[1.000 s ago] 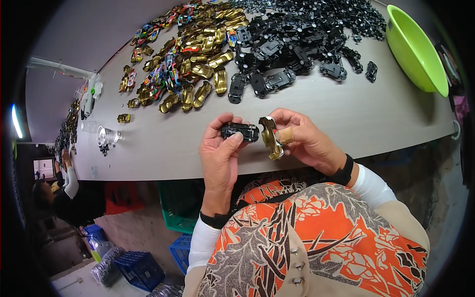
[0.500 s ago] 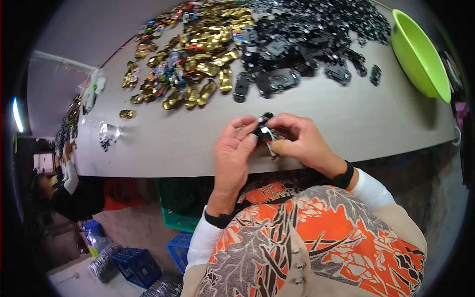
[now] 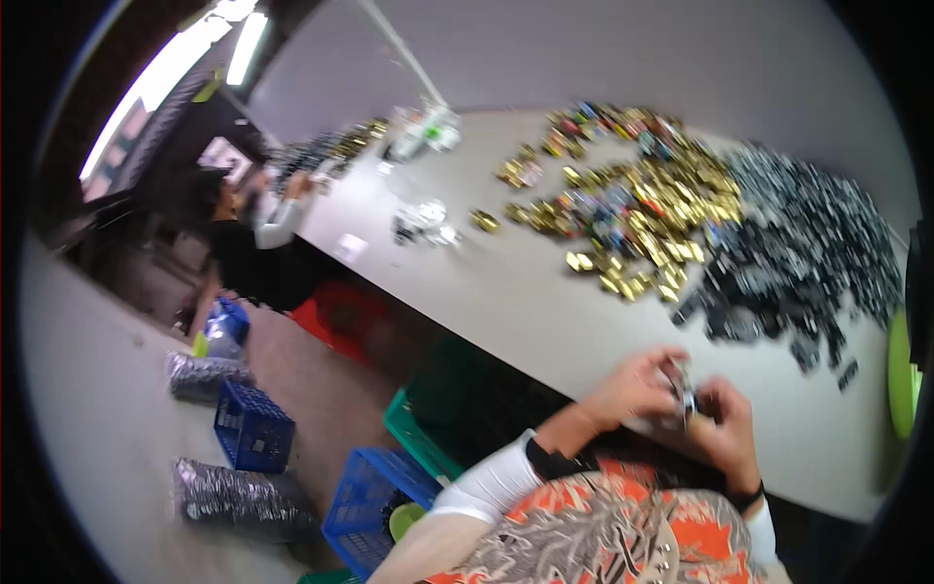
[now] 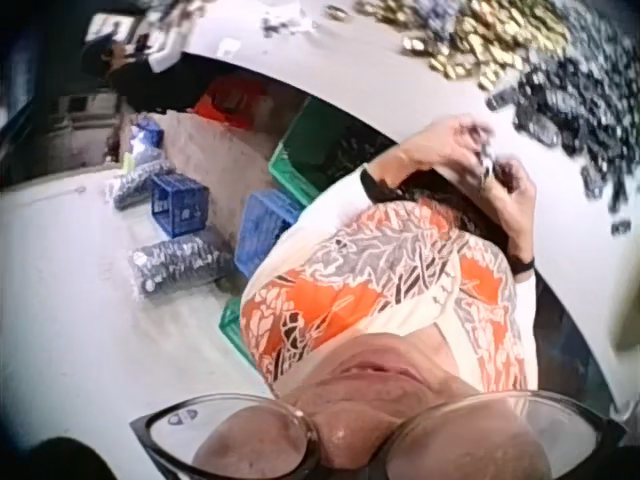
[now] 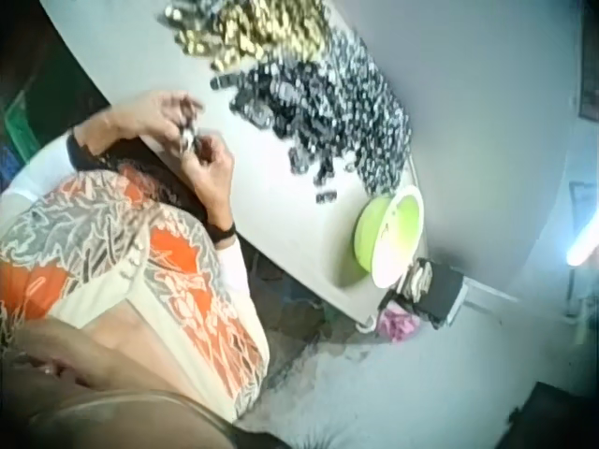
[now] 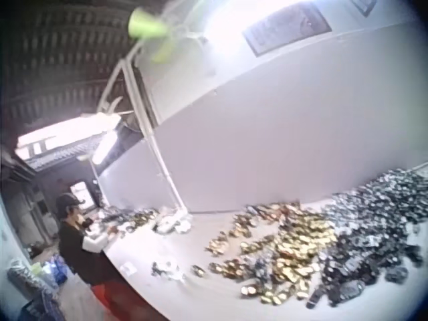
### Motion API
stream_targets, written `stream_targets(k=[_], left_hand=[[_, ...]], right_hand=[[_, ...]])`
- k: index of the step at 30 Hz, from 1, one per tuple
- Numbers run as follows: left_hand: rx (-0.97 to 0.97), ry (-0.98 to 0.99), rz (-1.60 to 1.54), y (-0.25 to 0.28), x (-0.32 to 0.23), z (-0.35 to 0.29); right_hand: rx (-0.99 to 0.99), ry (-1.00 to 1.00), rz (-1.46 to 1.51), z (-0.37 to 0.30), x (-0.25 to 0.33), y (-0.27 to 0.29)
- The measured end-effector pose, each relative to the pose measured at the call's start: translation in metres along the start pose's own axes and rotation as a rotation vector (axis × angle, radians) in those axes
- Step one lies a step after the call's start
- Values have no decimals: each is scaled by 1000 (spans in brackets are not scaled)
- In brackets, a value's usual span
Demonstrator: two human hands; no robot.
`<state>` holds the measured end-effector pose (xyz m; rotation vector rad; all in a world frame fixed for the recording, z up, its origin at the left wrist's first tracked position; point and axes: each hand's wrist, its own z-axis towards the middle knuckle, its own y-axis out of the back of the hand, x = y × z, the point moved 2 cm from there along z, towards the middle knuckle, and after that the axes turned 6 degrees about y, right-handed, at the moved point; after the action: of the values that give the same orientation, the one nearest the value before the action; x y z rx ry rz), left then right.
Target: The person assembles small toy cars by hand at a workbench. They pick up black chassis and gold car bodies from piles on the table, fit the bodies onto the chassis, and place the completed units back on the table. The process is repeated continuously throughout the clip.
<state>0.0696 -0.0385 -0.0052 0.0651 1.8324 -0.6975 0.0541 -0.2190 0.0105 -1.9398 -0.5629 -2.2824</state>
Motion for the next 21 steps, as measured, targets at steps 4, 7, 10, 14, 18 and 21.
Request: stream_targets(k=[4,7,10,14,18,21], left_hand=[[-74,77,-256,1,2,-4],[-114,74,-301,-13,-3,-4],[-110,71,-384,-12,1,-2],[-104,36,-394,-14,2,-3],[-101,15,-354,-14,2,-4],[-105,18,-303,-13,4,-4]], right_hand=[[-137,-87,248,6,7,10],[-215,31,359,5,2,12],[-239,-24,514,4,9,15],[-259,21,446,1,10,7],[-237,59,330,-1,8,1],[-212,91,291,-1,7,-1]])
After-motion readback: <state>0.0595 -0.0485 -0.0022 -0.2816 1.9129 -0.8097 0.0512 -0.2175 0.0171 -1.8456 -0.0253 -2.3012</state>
